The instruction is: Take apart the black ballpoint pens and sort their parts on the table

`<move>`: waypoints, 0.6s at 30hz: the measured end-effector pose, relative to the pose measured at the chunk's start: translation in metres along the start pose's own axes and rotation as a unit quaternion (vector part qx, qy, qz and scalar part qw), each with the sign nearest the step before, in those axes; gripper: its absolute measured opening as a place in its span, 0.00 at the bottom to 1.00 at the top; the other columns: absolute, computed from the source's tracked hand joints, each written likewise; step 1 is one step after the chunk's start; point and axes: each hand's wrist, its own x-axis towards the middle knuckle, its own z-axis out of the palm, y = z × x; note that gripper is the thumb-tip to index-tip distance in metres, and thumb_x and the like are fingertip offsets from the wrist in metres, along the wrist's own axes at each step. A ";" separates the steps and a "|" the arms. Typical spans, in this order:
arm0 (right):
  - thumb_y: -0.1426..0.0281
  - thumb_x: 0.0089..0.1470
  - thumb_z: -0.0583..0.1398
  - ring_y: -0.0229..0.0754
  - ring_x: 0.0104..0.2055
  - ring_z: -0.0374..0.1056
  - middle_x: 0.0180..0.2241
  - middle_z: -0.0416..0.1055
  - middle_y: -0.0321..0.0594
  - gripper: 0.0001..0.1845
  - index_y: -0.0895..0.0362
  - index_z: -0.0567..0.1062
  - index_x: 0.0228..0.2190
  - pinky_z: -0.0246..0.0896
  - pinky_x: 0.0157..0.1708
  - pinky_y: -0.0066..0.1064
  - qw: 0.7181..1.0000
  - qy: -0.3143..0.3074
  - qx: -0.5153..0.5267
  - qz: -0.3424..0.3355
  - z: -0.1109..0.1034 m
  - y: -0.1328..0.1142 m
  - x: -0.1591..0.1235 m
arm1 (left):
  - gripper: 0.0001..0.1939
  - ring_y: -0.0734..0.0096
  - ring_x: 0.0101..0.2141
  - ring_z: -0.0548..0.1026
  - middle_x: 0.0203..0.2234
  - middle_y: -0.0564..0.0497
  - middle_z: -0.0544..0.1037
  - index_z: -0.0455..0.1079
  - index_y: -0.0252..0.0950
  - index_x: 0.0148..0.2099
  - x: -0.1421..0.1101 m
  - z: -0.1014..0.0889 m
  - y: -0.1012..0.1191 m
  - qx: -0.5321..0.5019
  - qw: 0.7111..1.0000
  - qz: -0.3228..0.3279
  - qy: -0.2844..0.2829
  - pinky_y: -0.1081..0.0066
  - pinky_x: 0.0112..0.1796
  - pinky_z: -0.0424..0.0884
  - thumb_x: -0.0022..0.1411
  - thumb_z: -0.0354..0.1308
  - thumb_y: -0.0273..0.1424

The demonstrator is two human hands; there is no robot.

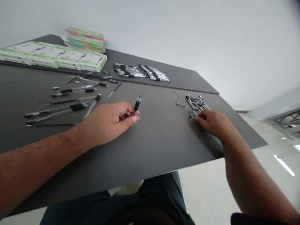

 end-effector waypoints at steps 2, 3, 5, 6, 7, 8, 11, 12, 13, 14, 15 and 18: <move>0.58 0.68 0.63 0.58 0.41 0.83 0.41 0.88 0.51 0.14 0.52 0.86 0.43 0.71 0.41 0.44 1.000 -0.010 0.002 -0.008 0.002 -0.001 0.001 | 0.14 0.55 0.44 0.90 0.44 0.48 0.93 0.82 0.43 0.46 0.000 -0.001 0.002 0.003 1.000 0.000 -0.001 0.59 0.45 0.82 0.72 0.65 0.47; 0.59 0.68 0.63 0.58 0.41 0.83 0.41 0.88 0.51 0.14 0.52 0.87 0.44 0.71 0.41 0.44 1.000 -0.013 0.005 -0.011 0.004 0.000 0.001 | 0.13 0.55 0.44 0.90 0.44 0.48 0.93 0.82 0.43 0.47 0.000 -0.001 0.002 0.004 1.000 -0.001 -0.001 0.60 0.45 0.82 0.72 0.65 0.46; 0.60 0.67 0.63 0.58 0.42 0.83 0.41 0.88 0.50 0.14 0.52 0.87 0.44 0.73 0.42 0.46 1.000 -0.015 0.007 -0.018 0.008 0.003 0.003 | 0.13 0.56 0.45 0.90 0.44 0.47 0.93 0.82 0.42 0.48 -0.001 -0.001 0.003 0.003 1.000 -0.004 -0.004 0.60 0.46 0.83 0.72 0.65 0.45; 0.61 0.66 0.63 0.59 0.42 0.83 0.41 0.88 0.50 0.13 0.52 0.87 0.43 0.74 0.43 0.46 1.000 -0.015 0.006 -0.021 0.010 0.006 0.004 | 0.13 0.56 0.45 0.90 0.44 0.47 0.93 0.82 0.42 0.48 -0.001 -0.001 0.004 0.000 1.000 -0.005 -0.006 0.61 0.46 0.83 0.72 0.65 0.45; 0.63 0.65 0.63 0.59 0.42 0.83 0.40 0.87 0.51 0.13 0.52 0.87 0.43 0.74 0.45 0.47 1.000 -0.016 0.005 -0.025 0.013 0.008 0.005 | 0.13 0.56 0.45 0.90 0.44 0.47 0.93 0.82 0.42 0.48 -0.002 -0.001 0.004 -0.004 1.000 -0.005 -0.006 0.61 0.47 0.83 0.72 0.65 0.45; 0.64 0.65 0.62 0.60 0.43 0.83 0.41 0.87 0.52 0.13 0.52 0.87 0.42 0.75 0.46 0.49 0.999 -0.016 0.006 -0.031 0.017 0.011 0.006 | 0.13 0.57 0.45 0.90 0.45 0.47 0.93 0.81 0.42 0.49 -0.002 -0.001 0.003 -0.009 1.000 -0.006 -0.007 0.61 0.47 0.83 0.72 0.65 0.44; 0.65 0.64 0.62 0.65 0.47 0.83 0.41 0.85 0.55 0.11 0.53 0.85 0.39 0.77 0.51 0.55 0.999 -0.002 0.029 -0.042 0.028 0.017 0.007 | 0.13 0.57 0.45 0.91 0.44 0.48 0.93 0.81 0.41 0.50 -0.002 -0.001 0.002 -0.019 1.000 -0.009 -0.007 0.61 0.48 0.83 0.72 0.65 0.44; 0.65 0.64 0.62 0.66 0.48 0.83 0.42 0.84 0.57 0.10 0.53 0.84 0.38 0.77 0.53 0.57 0.998 0.007 0.042 -0.044 0.031 0.018 0.007 | 0.13 0.57 0.45 0.91 0.44 0.48 0.93 0.81 0.41 0.50 -0.002 -0.001 0.001 -0.018 1.000 -0.008 -0.006 0.61 0.47 0.83 0.72 0.65 0.44; 0.65 0.63 0.62 0.68 0.49 0.83 0.41 0.84 0.57 0.08 0.52 0.83 0.36 0.76 0.54 0.58 0.997 0.018 0.056 -0.046 0.034 0.018 0.005 | 0.13 0.58 0.44 0.90 0.44 0.48 0.93 0.81 0.41 0.50 -0.002 -0.001 0.000 -0.015 1.000 -0.006 -0.004 0.61 0.47 0.83 0.72 0.65 0.43; 0.65 0.62 0.62 0.68 0.50 0.83 0.41 0.84 0.58 0.07 0.50 0.81 0.34 0.76 0.54 0.59 0.996 0.032 0.071 -0.048 0.035 0.017 0.004 | 0.12 0.58 0.44 0.90 0.43 0.48 0.93 0.81 0.41 0.50 -0.002 -0.002 0.000 -0.010 1.000 -0.004 -0.003 0.61 0.47 0.82 0.73 0.65 0.43; 0.65 0.62 0.63 0.68 0.49 0.83 0.41 0.83 0.57 0.06 0.49 0.80 0.33 0.76 0.53 0.59 0.994 0.049 0.088 -0.051 0.035 0.015 0.003 | 0.12 0.59 0.43 0.90 0.43 0.49 0.93 0.81 0.41 0.50 -0.001 -0.003 0.000 -0.004 1.000 -0.001 -0.001 0.62 0.46 0.82 0.73 0.65 0.43; 0.67 0.60 0.67 0.63 0.36 0.80 0.32 0.82 0.51 0.04 0.46 0.81 0.31 0.72 0.37 0.54 0.970 0.113 0.190 -0.099 0.023 0.003 0.000 | 0.11 0.61 0.43 0.90 0.45 0.49 0.93 0.80 0.41 0.47 0.000 -0.007 0.000 0.020 1.000 0.004 0.003 0.63 0.46 0.80 0.73 0.65 0.42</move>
